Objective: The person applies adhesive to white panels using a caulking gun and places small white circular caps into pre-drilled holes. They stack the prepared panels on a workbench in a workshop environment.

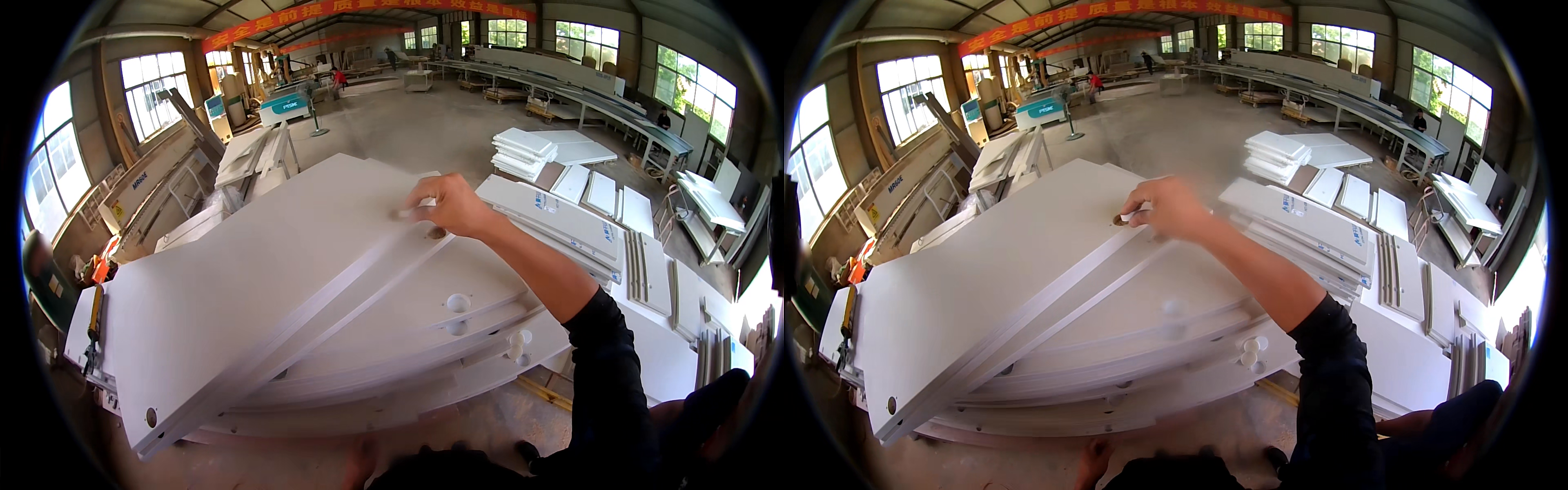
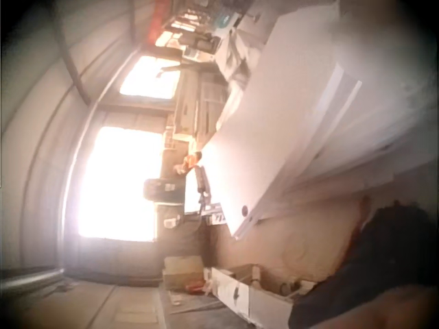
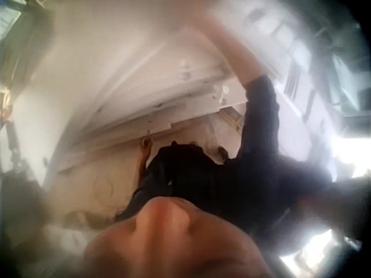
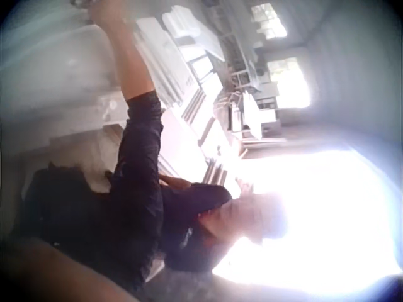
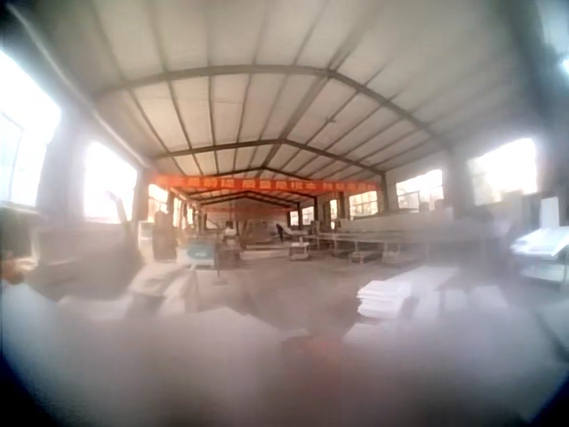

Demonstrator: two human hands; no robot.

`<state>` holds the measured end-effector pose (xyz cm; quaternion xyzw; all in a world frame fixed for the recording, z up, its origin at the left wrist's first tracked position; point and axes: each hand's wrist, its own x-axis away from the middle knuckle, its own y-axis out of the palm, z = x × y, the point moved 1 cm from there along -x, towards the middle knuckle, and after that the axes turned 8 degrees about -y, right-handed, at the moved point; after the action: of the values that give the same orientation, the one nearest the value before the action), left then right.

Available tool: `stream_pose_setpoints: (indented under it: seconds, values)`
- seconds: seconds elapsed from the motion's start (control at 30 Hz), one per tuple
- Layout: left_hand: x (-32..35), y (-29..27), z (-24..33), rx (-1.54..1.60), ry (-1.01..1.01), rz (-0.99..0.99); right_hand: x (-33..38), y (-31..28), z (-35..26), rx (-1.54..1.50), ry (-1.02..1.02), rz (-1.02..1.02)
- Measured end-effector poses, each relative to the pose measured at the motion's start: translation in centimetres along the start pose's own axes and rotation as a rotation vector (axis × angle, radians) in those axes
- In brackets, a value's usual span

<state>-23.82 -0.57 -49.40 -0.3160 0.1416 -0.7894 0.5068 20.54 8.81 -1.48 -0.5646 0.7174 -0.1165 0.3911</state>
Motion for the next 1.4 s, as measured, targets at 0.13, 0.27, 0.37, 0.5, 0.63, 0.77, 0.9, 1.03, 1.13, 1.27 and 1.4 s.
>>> stream_pose_setpoints:
  seconds: [0.13,0.27,0.37,0.5,0.63,0.77,0.9,1.03,1.13,1.27,1.4]
  values:
    - [-0.5,0.3,-4.2,0.128,0.123,0.0,-1.3,2.6,1.1,0.067,-0.088,0.022]
    - [-1.2,0.9,-8.8,0.179,0.107,0.012,-1.7,3.1,2.8,0.271,-0.354,0.048]
    - [-0.5,0.4,-7.9,0.139,0.053,0.024,-1.1,3.9,3.5,0.431,-0.408,0.018]
    - [-2.0,0.7,-8.3,0.166,0.07,-0.045,-0.4,3.8,2.8,0.436,-0.346,-0.065]
    - [-1.4,-0.3,-4.3,0.101,0.09,-0.051,0.3,3.4,1.4,0.478,-0.334,-0.134]
    - [-2.0,0.4,-4.4,0.154,0.095,-0.064,1.5,4.5,1.7,0.648,-0.317,-0.089]
    - [-2.1,0.4,-4.2,0.131,0.141,-0.032,0.7,3.8,-1.2,0.77,-0.121,-0.195]
    - [-2.6,3.1,-11.2,0.342,0.101,0.003,-0.6,4.5,-0.4,0.831,-0.133,-0.243]
    - [0.1,0.0,-4.6,0.246,0.053,-0.119,0.3,3.4,0.4,0.854,-0.081,-0.261]
    - [-0.1,0.3,-2.7,0.09,0.056,-0.044,-1.5,2.5,1.3,0.874,-0.179,-0.312]
    - [-2.6,2.2,-5.6,0.04,0.235,0.027,-2.8,3.4,2.0,0.867,-0.291,-0.27]
